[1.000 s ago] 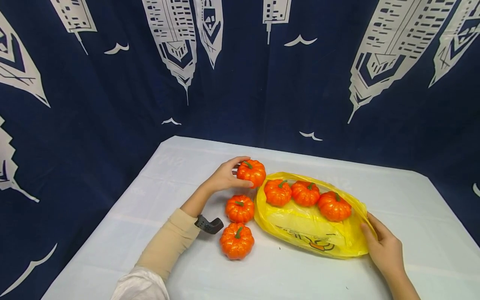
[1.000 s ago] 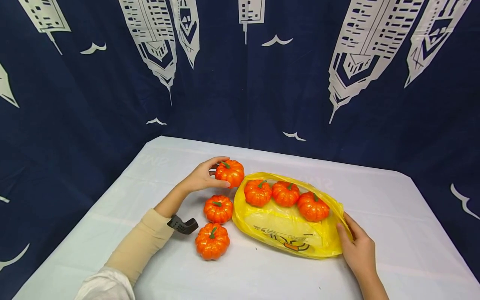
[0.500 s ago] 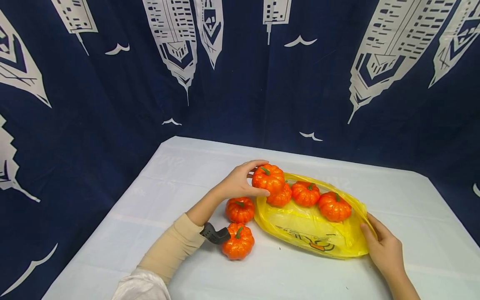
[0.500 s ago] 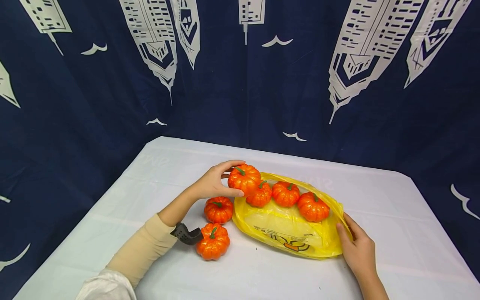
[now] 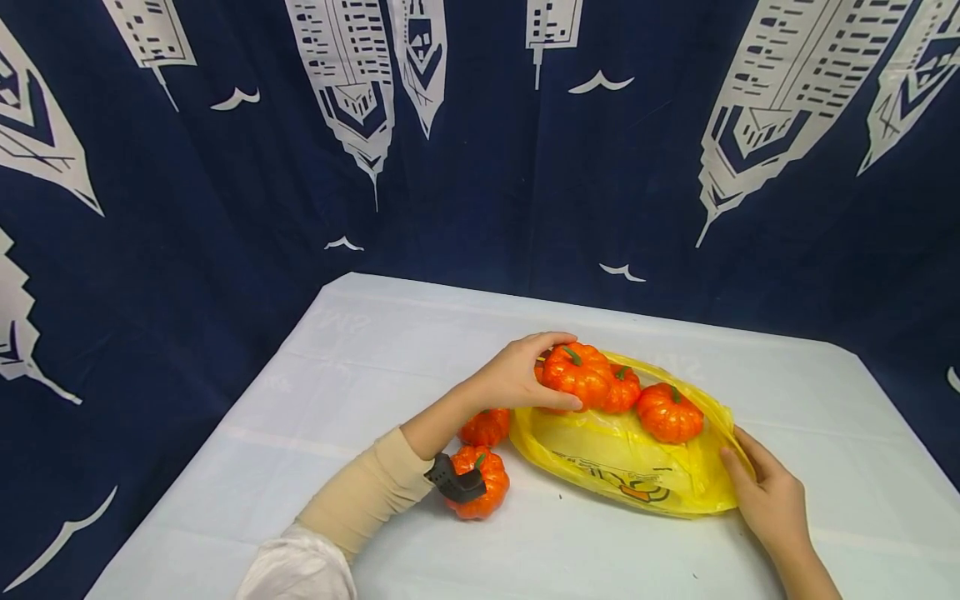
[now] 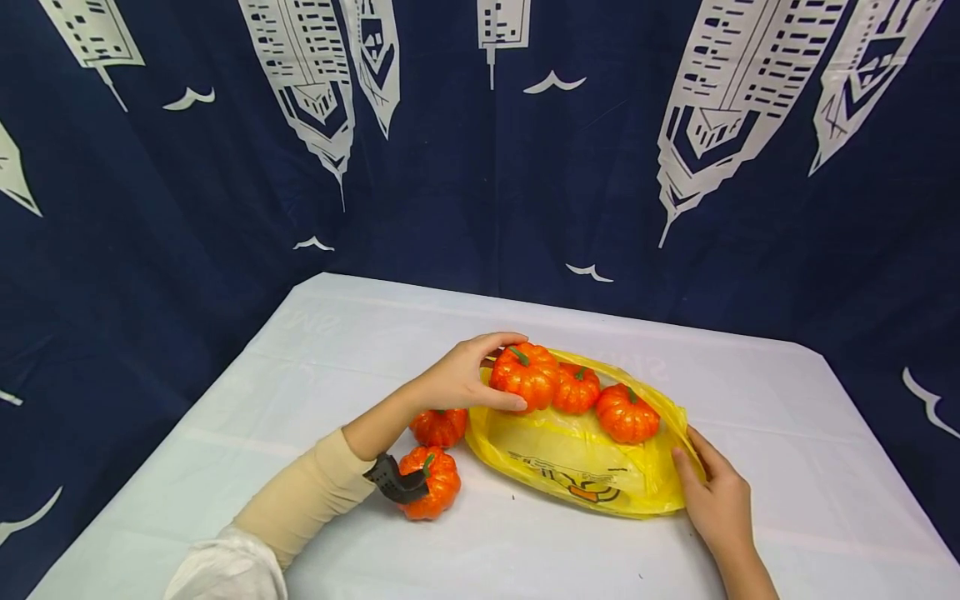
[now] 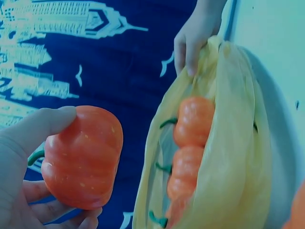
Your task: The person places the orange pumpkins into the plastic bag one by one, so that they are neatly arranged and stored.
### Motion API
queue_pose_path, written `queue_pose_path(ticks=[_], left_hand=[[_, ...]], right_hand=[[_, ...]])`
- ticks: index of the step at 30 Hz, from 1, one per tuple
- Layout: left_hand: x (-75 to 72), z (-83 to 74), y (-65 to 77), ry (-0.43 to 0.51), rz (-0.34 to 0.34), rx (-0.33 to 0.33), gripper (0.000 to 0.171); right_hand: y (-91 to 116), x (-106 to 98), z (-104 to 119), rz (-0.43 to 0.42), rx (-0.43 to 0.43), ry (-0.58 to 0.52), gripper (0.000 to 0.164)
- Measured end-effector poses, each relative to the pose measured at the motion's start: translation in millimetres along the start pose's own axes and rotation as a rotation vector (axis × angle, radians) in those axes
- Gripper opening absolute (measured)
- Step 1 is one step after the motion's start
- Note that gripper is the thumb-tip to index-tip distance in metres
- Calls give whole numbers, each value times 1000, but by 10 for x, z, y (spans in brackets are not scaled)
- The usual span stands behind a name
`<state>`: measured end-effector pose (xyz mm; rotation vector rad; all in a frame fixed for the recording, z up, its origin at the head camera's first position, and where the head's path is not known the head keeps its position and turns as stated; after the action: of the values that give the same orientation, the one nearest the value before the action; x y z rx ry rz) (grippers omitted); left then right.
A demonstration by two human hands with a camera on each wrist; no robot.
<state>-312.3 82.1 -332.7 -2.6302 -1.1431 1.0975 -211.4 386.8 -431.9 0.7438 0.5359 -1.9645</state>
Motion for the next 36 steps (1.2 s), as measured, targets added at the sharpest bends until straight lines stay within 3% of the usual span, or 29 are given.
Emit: queue_pose_path(ticks=[11, 22, 28, 36], left_hand=[[267, -249, -130, -122, 34, 19, 83], [638, -369, -130, -181, 100, -56, 84], [849, -443, -106, -187, 95, -56, 85], [1063, -463, -79, -238, 35, -53, 86]], right_hand=[[-10, 4, -9, 6, 4, 3, 51], [6, 8, -5, 0, -3, -10, 50], [6, 11, -18, 14, 6, -13, 51], [4, 3, 3, 8, -4, -8, 50]])
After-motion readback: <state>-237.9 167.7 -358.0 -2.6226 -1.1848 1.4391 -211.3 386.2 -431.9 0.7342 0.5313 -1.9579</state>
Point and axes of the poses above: each hand's wrist, its own y-axis away from the middle knuckle, its own x-axis out of the palm, z = x × y, the point moved 10 cm from there along -y, towards the middle knuckle, and after that the axes turned 13 degrees about x, right-handed, at the moved point
